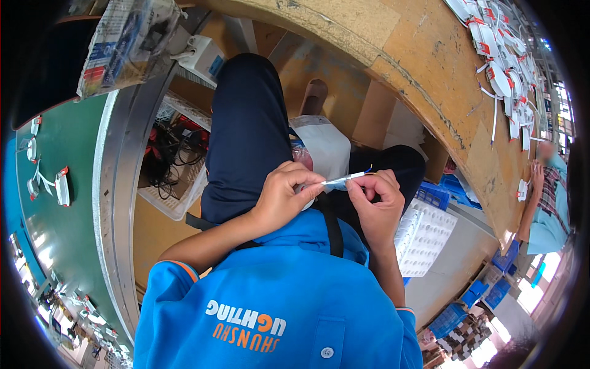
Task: The person applies technical certification labels to circular LED lighting fixtures by hand on an assembly line.
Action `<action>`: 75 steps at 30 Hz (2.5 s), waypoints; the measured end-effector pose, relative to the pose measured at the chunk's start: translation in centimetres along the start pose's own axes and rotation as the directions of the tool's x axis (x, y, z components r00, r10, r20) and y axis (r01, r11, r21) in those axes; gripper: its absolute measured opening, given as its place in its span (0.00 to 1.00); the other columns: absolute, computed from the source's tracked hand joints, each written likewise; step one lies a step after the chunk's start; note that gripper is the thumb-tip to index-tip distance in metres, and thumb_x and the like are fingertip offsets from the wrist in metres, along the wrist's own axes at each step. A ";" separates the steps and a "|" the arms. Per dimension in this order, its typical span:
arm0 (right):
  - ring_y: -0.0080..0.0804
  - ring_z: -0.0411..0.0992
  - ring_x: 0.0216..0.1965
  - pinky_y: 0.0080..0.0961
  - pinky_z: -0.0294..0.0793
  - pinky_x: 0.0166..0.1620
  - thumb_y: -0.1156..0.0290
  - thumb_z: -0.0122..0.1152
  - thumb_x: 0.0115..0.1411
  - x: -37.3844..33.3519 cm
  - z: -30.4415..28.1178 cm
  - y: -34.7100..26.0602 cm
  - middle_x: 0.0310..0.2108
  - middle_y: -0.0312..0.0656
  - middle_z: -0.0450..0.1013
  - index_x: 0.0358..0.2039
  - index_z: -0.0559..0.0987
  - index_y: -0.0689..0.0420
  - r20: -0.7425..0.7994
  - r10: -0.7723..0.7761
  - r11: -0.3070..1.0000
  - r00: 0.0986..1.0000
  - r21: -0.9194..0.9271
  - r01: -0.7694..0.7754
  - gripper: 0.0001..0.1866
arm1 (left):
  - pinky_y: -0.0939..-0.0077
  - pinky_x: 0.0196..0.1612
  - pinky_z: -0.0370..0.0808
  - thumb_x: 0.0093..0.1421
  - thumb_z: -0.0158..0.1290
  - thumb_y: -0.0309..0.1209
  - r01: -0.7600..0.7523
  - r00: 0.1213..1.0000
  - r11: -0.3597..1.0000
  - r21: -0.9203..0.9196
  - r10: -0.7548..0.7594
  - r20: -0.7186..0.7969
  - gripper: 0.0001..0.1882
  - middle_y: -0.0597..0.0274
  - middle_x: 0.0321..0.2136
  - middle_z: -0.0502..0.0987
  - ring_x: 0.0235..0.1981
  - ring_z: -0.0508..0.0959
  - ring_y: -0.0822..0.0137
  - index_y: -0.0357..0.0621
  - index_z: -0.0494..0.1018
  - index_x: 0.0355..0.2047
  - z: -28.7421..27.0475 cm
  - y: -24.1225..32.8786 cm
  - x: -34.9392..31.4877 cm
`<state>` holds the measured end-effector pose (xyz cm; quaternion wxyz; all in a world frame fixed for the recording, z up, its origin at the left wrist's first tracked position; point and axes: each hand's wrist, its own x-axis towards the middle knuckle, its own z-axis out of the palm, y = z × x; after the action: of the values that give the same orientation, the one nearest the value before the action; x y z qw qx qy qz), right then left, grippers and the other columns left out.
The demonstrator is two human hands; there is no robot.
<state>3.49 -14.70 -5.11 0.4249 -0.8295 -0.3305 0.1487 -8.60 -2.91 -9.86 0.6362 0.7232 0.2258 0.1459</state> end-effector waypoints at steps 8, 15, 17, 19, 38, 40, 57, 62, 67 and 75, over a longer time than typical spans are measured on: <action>0.23 0.57 0.19 0.23 0.54 0.31 0.76 0.64 0.39 -0.1 0.1 0.2 0.11 0.31 0.57 0.16 0.75 0.56 0.019 0.026 0.999 0.999 -0.021 -0.026 0.05 | 0.79 0.28 0.64 0.45 0.57 0.21 0.171 0.985 0.977 -0.129 -0.167 0.043 0.04 0.63 0.19 0.71 0.24 0.69 0.72 0.38 0.75 0.24 -0.1 -0.1 0.1; 0.24 0.56 0.19 0.23 0.54 0.31 0.75 0.63 0.39 0.2 0.0 0.1 0.11 0.31 0.56 0.16 0.75 0.56 0.018 -0.010 0.999 1.000 -0.041 0.011 0.04 | 0.77 0.26 0.62 0.44 0.58 0.22 0.094 0.996 0.996 -0.002 -0.094 0.014 0.03 0.63 0.16 0.69 0.22 0.66 0.70 0.39 0.76 0.23 0.1 0.2 0.3; 0.24 0.57 0.19 0.23 0.54 0.32 0.75 0.63 0.39 0.2 0.0 0.0 0.11 0.30 0.57 0.16 0.75 0.55 0.027 -0.008 0.999 1.000 -0.053 0.009 0.04 | 0.77 0.26 0.62 0.44 0.58 0.22 0.084 0.996 0.996 -0.005 -0.084 0.003 0.03 0.63 0.16 0.68 0.22 0.65 0.70 0.39 0.76 0.22 0.0 0.1 0.3; 0.24 0.57 0.19 0.23 0.54 0.32 0.75 0.63 0.39 0.1 0.0 -0.1 0.11 0.30 0.57 0.16 0.75 0.55 0.044 -0.033 0.996 0.998 -0.076 0.037 0.04 | 0.77 0.26 0.62 0.44 0.58 0.22 0.087 0.996 0.996 -0.005 -0.087 -0.001 0.03 0.63 0.15 0.68 0.22 0.65 0.70 0.40 0.76 0.22 0.1 0.0 0.3; 0.24 0.56 0.19 0.22 0.55 0.31 0.76 0.63 0.39 0.1 -0.4 0.1 0.11 0.31 0.57 0.17 0.76 0.57 0.138 0.005 1.000 0.990 0.022 -0.008 0.04 | 0.76 0.25 0.61 0.43 0.58 0.22 0.026 0.999 0.996 0.085 -0.024 -0.026 0.04 0.64 0.15 0.67 0.21 0.65 0.68 0.41 0.76 0.23 0.3 -0.4 0.3; 0.23 0.56 0.19 0.21 0.55 0.30 0.76 0.63 0.39 0.1 -0.5 0.4 0.11 0.31 0.57 0.18 0.76 0.57 0.155 0.024 0.998 0.988 0.055 -0.033 0.04 | 0.76 0.25 0.61 0.43 0.58 0.22 0.023 1.000 0.997 0.076 -0.021 -0.021 0.04 0.64 0.15 0.67 0.22 0.65 0.69 0.42 0.76 0.23 0.3 -0.4 0.2; 0.22 0.55 0.20 0.20 0.55 0.27 0.76 0.64 0.40 0.4 -1.0 0.3 0.11 0.31 0.57 0.18 0.76 0.59 0.165 0.095 0.985 0.982 0.126 -0.116 0.04 | 0.78 0.27 0.62 0.44 0.58 0.23 0.088 0.993 0.995 -0.037 -0.085 0.082 0.05 0.65 0.18 0.71 0.24 0.66 0.71 0.42 0.76 0.24 -0.1 -0.7 0.2; 0.25 0.57 0.19 0.23 0.54 0.33 0.70 0.66 0.40 0.4 -1.3 -0.8 0.11 0.31 0.59 0.18 0.78 0.56 0.139 -0.026 0.995 0.990 -0.089 0.039 0.06 | 0.79 0.28 0.63 0.45 0.57 0.22 0.118 0.987 0.988 -0.101 -0.105 0.120 0.05 0.65 0.20 0.72 0.25 0.68 0.72 0.40 0.76 0.26 -0.7 -0.5 0.1; 0.25 0.58 0.20 0.24 0.53 0.35 0.70 0.66 0.40 0.2 -1.6 -2.0 0.11 0.30 0.59 0.18 0.78 0.55 0.143 -0.080 0.986 0.987 -0.134 0.100 0.06 | 0.82 0.30 0.65 0.47 0.56 0.21 0.122 0.984 0.983 -0.140 -0.101 0.148 0.05 0.64 0.23 0.73 0.28 0.70 0.73 0.38 0.75 0.27 -1.0 0.2 -0.1; 0.26 0.60 0.23 0.27 0.53 0.37 0.70 0.64 0.42 0.2 -2.3 -3.6 0.13 0.31 0.63 0.19 0.77 0.53 0.172 -0.178 0.961 0.969 -0.179 0.209 0.04 | 0.83 0.27 0.68 0.46 0.58 0.23 0.293 0.952 0.923 -0.250 -0.257 0.166 0.06 0.61 0.22 0.76 0.24 0.73 0.76 0.38 0.75 0.26 -1.1 1.0 -0.3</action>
<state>3.35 -14.50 -0.86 0.3268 -0.8168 -0.4552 0.1369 -9.26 -2.26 -8.67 0.7570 0.5980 0.2607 0.0372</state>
